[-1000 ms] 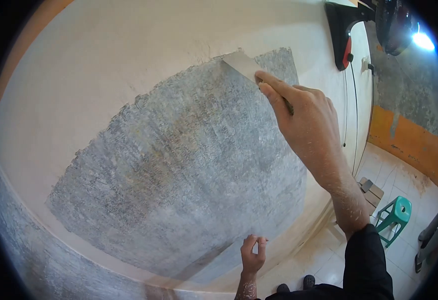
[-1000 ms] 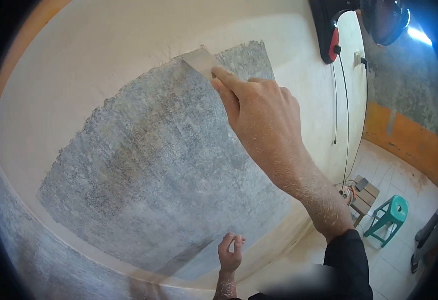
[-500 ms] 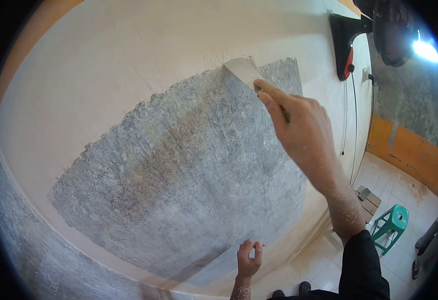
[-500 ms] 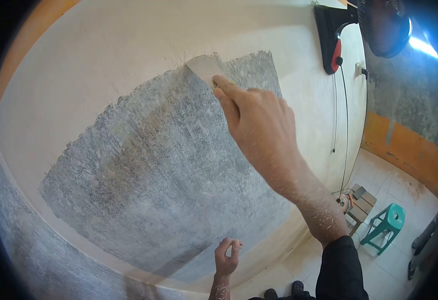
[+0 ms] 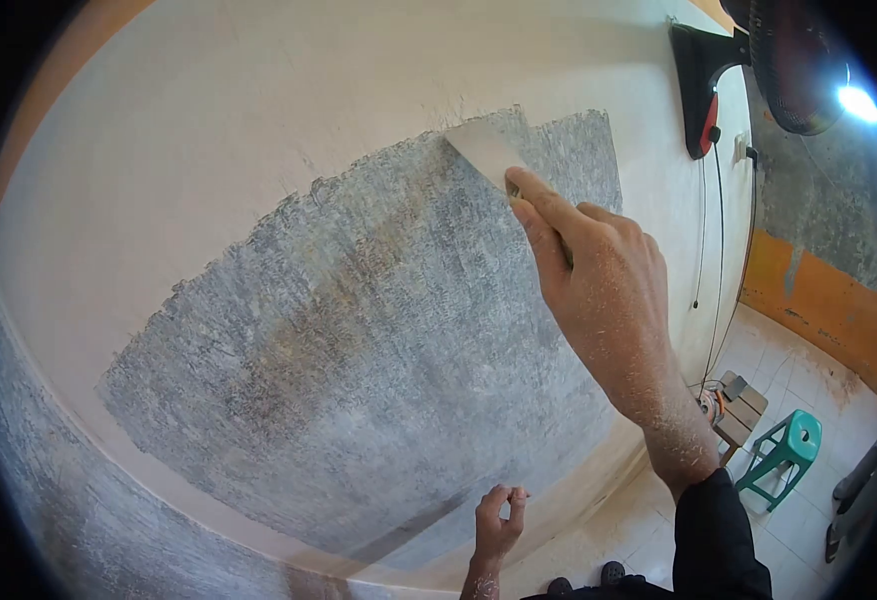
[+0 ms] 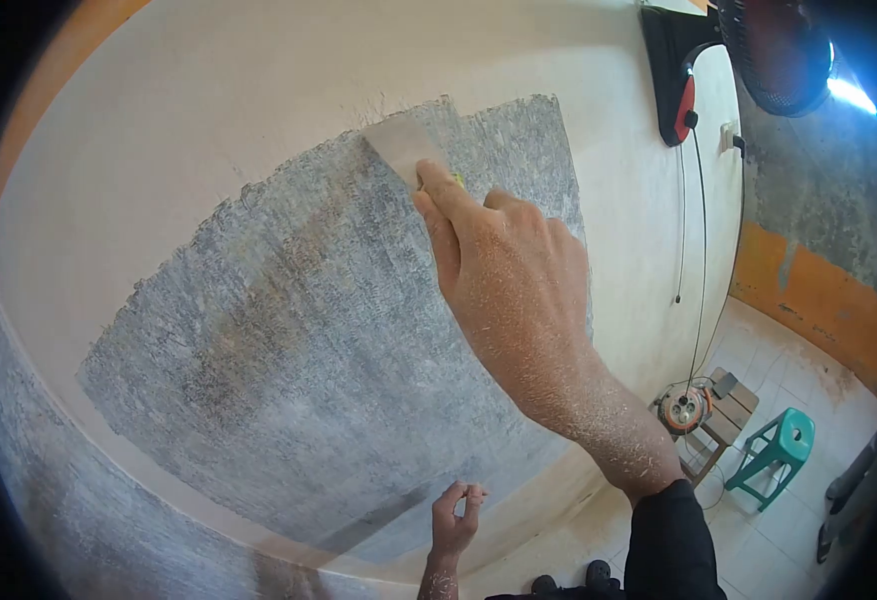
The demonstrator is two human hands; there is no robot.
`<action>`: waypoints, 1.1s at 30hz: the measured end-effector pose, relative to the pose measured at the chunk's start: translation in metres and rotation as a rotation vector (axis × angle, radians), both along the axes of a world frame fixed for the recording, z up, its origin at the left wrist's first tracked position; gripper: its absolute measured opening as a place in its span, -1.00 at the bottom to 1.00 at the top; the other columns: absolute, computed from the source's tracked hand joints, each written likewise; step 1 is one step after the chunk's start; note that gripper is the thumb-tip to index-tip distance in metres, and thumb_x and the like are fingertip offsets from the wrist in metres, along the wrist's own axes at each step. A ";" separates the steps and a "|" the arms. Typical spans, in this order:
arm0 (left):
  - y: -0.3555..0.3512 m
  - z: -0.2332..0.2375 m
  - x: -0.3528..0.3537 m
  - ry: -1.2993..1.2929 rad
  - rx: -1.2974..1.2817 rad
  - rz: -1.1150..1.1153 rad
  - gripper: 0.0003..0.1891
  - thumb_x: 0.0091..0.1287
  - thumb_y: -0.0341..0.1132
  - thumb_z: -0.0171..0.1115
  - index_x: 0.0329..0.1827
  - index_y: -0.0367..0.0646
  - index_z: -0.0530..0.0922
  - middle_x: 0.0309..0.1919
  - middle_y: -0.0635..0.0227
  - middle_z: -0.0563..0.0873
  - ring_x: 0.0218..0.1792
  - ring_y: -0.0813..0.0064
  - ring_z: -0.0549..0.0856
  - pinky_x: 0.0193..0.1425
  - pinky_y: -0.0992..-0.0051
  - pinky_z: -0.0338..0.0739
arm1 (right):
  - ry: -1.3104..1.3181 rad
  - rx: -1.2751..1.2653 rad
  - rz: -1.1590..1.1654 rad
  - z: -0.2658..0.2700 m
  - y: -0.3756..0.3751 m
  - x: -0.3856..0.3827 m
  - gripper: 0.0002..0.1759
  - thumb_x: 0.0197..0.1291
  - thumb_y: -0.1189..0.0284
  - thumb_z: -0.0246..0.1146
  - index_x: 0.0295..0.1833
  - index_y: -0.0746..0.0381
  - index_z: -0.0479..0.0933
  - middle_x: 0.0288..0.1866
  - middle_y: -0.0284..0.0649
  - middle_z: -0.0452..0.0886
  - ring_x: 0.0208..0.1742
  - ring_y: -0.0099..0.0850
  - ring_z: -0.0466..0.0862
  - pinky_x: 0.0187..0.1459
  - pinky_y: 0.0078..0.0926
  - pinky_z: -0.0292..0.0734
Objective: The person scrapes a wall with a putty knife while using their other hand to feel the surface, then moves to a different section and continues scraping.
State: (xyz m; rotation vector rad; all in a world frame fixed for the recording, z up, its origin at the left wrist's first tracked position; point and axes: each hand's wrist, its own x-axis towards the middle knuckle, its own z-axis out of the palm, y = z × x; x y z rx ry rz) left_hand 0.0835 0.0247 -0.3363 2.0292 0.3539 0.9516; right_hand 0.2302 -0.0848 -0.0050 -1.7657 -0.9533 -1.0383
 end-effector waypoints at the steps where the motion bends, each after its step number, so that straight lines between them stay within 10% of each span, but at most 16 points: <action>1: 0.001 -0.001 -0.002 0.008 0.017 -0.002 -0.82 0.40 -0.34 0.22 -0.35 -0.24 0.63 -0.45 0.22 0.67 -0.39 0.30 0.64 -0.18 0.37 0.50 | 0.005 -0.001 0.030 -0.002 -0.001 0.001 -0.67 0.51 0.21 0.08 0.18 0.10 0.60 -0.67 -0.23 0.51 -0.77 -0.48 0.49 -0.74 -0.45 0.30; 29: 0.006 -0.029 -0.033 0.250 -0.148 -0.070 -0.77 0.45 -0.27 0.20 -0.20 -0.28 0.69 -0.39 0.27 0.76 -0.35 0.52 0.70 -0.16 0.49 0.56 | 0.255 0.046 0.037 -0.049 -0.032 0.049 -0.61 0.49 0.13 0.12 0.22 0.08 0.63 -0.54 -0.22 0.66 -0.63 -0.56 0.50 -0.50 -0.48 0.39; 33: 0.005 -0.013 -0.012 0.183 -0.113 -0.046 -0.76 0.45 -0.26 0.20 -0.21 -0.29 0.68 -0.39 0.25 0.76 -0.34 0.51 0.70 -0.16 0.48 0.56 | 0.201 0.086 0.107 0.011 -0.028 0.071 -0.61 0.49 0.15 0.12 0.20 0.11 0.64 -0.59 -0.23 0.63 -0.66 -0.57 0.47 -0.50 -0.47 0.37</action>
